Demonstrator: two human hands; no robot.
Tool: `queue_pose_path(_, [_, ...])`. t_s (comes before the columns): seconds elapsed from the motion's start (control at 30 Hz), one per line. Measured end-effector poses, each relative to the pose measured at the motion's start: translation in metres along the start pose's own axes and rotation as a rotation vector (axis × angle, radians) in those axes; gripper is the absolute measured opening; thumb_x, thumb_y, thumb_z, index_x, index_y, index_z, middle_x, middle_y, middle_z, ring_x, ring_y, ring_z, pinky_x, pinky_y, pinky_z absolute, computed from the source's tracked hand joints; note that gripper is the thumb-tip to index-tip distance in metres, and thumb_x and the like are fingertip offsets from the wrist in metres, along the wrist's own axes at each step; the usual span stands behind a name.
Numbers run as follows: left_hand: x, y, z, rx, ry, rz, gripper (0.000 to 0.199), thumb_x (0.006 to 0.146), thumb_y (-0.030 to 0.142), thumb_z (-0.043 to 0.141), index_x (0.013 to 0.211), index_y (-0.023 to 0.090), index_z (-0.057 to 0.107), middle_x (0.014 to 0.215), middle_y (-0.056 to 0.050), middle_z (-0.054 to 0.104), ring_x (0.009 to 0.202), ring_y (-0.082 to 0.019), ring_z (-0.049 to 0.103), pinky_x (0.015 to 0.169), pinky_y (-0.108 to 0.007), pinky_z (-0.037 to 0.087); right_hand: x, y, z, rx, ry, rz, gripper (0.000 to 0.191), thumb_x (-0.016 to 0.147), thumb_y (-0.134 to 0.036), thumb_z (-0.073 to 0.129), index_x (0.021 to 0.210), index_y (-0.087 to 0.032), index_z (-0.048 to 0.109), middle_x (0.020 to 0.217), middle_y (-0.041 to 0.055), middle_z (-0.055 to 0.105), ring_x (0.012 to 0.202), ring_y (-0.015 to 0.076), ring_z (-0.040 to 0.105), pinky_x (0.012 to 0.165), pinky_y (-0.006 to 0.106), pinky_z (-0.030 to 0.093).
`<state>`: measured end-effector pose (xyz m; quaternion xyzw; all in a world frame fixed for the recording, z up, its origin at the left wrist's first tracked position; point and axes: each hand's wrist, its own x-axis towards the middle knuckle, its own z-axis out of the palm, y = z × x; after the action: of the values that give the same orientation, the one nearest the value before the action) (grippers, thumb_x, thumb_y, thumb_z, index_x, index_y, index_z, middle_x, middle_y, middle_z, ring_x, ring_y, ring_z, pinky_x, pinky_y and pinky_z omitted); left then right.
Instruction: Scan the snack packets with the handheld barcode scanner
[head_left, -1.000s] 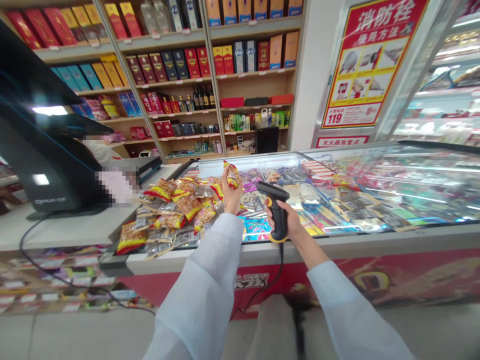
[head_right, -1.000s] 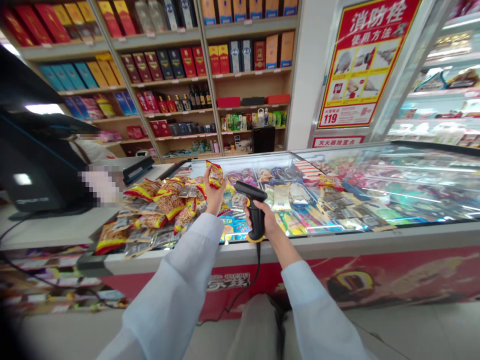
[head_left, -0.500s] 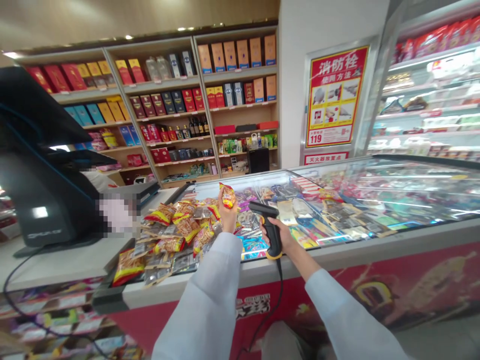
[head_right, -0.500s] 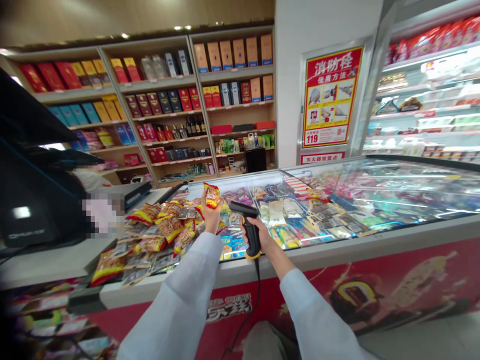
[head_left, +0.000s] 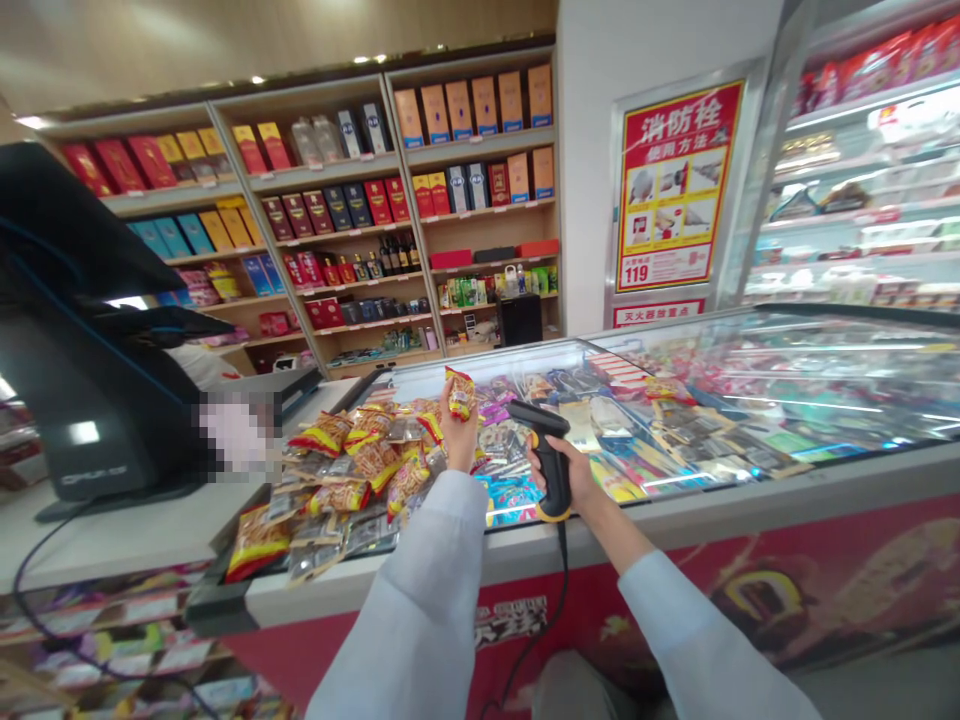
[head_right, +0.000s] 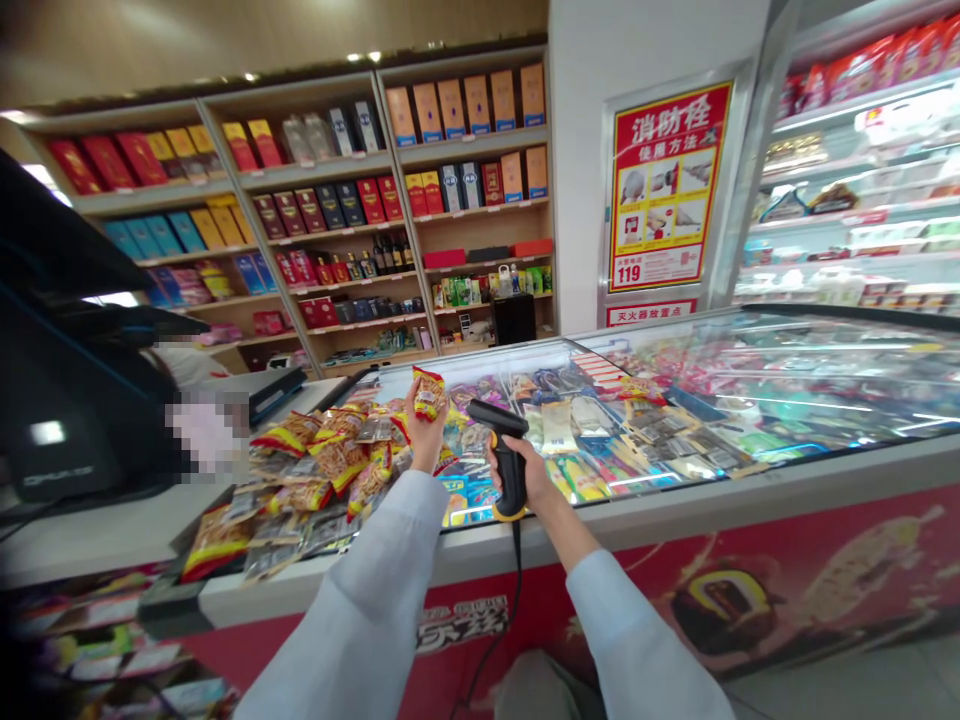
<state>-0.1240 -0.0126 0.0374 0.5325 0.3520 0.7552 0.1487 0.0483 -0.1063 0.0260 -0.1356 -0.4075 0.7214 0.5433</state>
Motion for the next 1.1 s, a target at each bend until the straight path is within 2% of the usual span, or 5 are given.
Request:
queue_pose_path(0.4, [-0.0007,-0.0016,-0.0037,0.035,-0.042,-0.009,0.055,0.075,0.018,0.065,0.129,0.025,0.052,0.122,-0.007,0.061,0.117,-0.019,0.056,0.100,-0.033,0.044,-0.0033,-0.0024,0.0062,-0.060,0.033,0.015,0.028,0.070,-0.045,0.062,0.080,-0.020,0.054,0.058,-0.0027,0.054,0.038,0.0099,0.046,0.035,0.022,0.036])
queue_pose_path(0.57, [-0.0002,0.0022,-0.0035,0.058,-0.030,0.023,0.055,0.075,0.016,0.064,0.128,0.025,0.052,0.123,-0.006,0.061,0.119,-0.019,0.055,0.101,-0.033,0.043,-0.0034,-0.0021,0.0056,-0.073,0.039,0.035,0.030,0.070,-0.045,0.063,0.082,-0.019,0.056,0.056,-0.0022,0.054,0.038,0.0107,0.047,0.034,0.022,0.035])
queue_pose_path(0.83, [0.0001,0.0045,-0.0021,0.082,-0.004,-0.016,0.057,0.073,0.015,0.066,0.128,0.025,0.052,0.119,-0.006,0.064,0.110,-0.019,0.060,0.096,-0.032,0.047,-0.0031,-0.0017,0.0054,-0.086,0.037,0.042,0.032,0.070,-0.045,0.062,0.087,-0.018,0.057,0.056,-0.0022,0.053,0.038,0.0104,0.047,0.035,0.022,0.035])
queue_pose_path(1.1, [0.0009,0.0017,-0.0044,0.081,-0.022,0.008,0.052,0.075,0.018,0.066,0.125,0.026,0.054,0.121,-0.006,0.062,0.118,-0.020,0.055,0.101,-0.033,0.043,-0.0051,-0.0040,0.0091,-0.096,0.038,0.014,0.032,0.069,-0.046,0.062,0.085,-0.018,0.058,0.056,-0.0020,0.054,0.037,0.0101,0.047,0.034,0.021,0.036])
